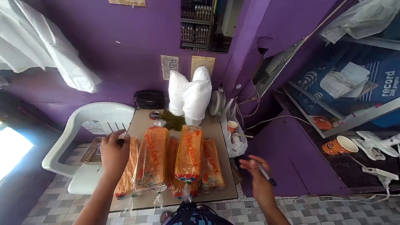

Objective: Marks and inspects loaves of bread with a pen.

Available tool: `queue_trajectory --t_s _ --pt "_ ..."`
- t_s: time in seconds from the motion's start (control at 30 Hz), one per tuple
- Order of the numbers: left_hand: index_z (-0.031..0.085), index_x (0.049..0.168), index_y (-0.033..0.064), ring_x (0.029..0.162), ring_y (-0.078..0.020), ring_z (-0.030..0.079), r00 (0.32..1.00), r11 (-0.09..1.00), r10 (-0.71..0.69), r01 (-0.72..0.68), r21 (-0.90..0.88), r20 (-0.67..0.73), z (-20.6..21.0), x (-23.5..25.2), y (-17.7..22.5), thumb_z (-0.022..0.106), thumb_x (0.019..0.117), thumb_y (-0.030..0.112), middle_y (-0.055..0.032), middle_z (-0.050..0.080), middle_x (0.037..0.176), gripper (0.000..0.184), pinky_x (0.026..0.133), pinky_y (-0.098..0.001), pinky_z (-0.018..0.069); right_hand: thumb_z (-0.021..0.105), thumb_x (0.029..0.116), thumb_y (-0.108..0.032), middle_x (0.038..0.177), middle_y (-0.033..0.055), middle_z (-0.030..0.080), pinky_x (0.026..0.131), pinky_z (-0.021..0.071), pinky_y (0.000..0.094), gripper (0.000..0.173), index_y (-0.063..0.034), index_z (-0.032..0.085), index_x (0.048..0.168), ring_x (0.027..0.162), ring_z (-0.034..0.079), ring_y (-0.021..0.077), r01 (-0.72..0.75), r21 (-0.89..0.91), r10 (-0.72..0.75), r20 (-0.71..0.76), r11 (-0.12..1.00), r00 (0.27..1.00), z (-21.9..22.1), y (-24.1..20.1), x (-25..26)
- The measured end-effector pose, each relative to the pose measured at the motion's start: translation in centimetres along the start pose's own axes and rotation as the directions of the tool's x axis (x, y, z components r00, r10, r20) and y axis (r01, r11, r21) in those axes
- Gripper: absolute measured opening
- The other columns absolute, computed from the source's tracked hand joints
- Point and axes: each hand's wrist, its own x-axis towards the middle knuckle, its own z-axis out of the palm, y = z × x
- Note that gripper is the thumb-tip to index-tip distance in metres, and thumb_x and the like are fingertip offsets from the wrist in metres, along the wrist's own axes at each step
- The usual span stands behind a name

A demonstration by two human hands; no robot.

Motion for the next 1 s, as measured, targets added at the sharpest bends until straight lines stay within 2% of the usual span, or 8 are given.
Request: queue_trajectory --t_s 0.07,0.13,0.23,0.3,0.4,0.57,0.83,1.0 --pt "0.062 0.129 -0.0023 0.096 -0.0379 0.062 0.988 0.985 0.142 -0.136 -0.108 0.052 -0.1 -3.3 4.0 0.055 0.1042 0.016 -0.0268 0.061 0.120 0.031 0.083 -0.0580 0.0507 0.055 0.1020 -0.021 0.106 0.0131 0.073 0.086 0.0617 0.0388 0.037 0.0075 0.057 0.126 0.096 0.073 0.0214 -0.025 -0.069 0.031 0.089 0.997 0.996 -0.3 3.4 0.6" --pt "0.063 0.123 -0.0018 0.086 -0.0235 0.067 0.927 0.961 0.243 -0.190 -0.198 0.287 1.5 -7.1 7.4 0.057 0.1008 0.010 -0.0168 0.069 0.113 0.026 0.076 -0.0451 0.0568 0.056 0.1018 -0.025 0.118 0.0175 0.070 0.092 0.0592 0.0409 0.044 0.0063 0.053 0.133 0.107 0.070 0.0248 -0.060 -0.125 0.080 0.169 0.990 0.982 -0.2 6.0 2.0" --pt "0.053 0.145 0.0090 0.117 -0.0311 0.063 0.694 0.987 0.142 -0.157 -0.045 0.705 4.6 -10.2 11.0 0.059 0.1026 0.025 -0.0200 0.052 0.145 0.046 0.096 -0.0446 0.0543 0.058 0.0999 -0.022 0.126 0.0179 0.067 0.094 0.0564 0.0384 0.047 0.0036 0.049 0.138 0.114 0.067 0.0237 -0.102 -0.098 0.121 0.207 0.990 0.971 1.7 7.5 4.0" --pt "0.035 0.159 0.0200 0.146 -0.0476 0.033 0.654 0.982 -0.005 -0.138 0.126 0.757 6.9 -10.6 11.4 0.060 0.1020 0.035 -0.0284 0.015 0.166 0.064 0.115 -0.0548 0.0386 0.059 0.0978 -0.024 0.130 0.0174 0.064 0.094 0.0562 0.0379 0.051 0.0032 0.046 0.139 0.117 0.065 0.0234 -0.134 -0.039 0.139 0.259 0.990 0.956 3.6 6.7 4.6" --pt "0.022 0.164 0.0209 0.147 -0.0533 0.028 0.725 0.987 -0.116 0.010 0.157 0.679 9.8 -9.9 9.9 0.058 0.1017 0.042 -0.0350 0.007 0.165 0.075 0.116 -0.0580 0.0355 0.060 0.0966 -0.027 0.138 0.0174 0.060 0.092 0.0567 0.0372 0.055 0.0018 0.043 0.141 0.122 0.063 0.0225 -0.207 -0.011 0.198 0.357 0.978 0.913 7.3 5.5 4.4" --pt "0.018 0.165 0.0205 0.131 -0.0437 0.053 0.719 0.964 -0.228 0.262 0.048 0.657 12.6 -8.5 8.5 0.055 0.1049 0.036 -0.0319 0.038 0.154 0.072 0.109 -0.0559 0.0444 0.063 0.0950 -0.014 0.136 0.0207 0.053 0.092 0.0545 0.0357 0.053 0.0023 0.041 0.141 0.120 0.058 0.0220 -0.390 0.169 0.337 0.275 0.905 0.901 12.9 5.3 1.0" --pt "0.033 0.161 0.0199 0.141 -0.0363 0.046 0.836 0.984 -0.171 0.167 0.056 0.522 6.9 -10.1 11.7 0.057 0.0998 0.014 -0.0199 0.037 0.160 0.066 0.114 -0.0481 0.0407 0.064 0.0891 -0.011 0.120 0.0127 0.060 0.087 0.0587 0.0328 0.049 0.0010 0.042 0.131 0.106 0.065 0.0163 -0.321 0.405 0.233 0.252 0.856 0.939 14.8 -0.3 -0.4" --pt "0.053 0.150 0.0154 0.123 -0.0342 0.061 0.994 0.971 0.109 -0.108 -0.211 -0.005 0.7 -11.8 9.2 0.063 0.0916 0.005 -0.0196 0.055 0.144 0.060 0.097 -0.0555 0.0533 0.072 0.0938 -0.024 0.126 0.0053 0.065 0.096 0.0577 0.0330 0.045 -0.0111 0.045 0.128 0.117 0.066 0.0149 -0.067 0.465 -0.149 0.412 0.883 0.899 18.2 -5.4 -1.1"
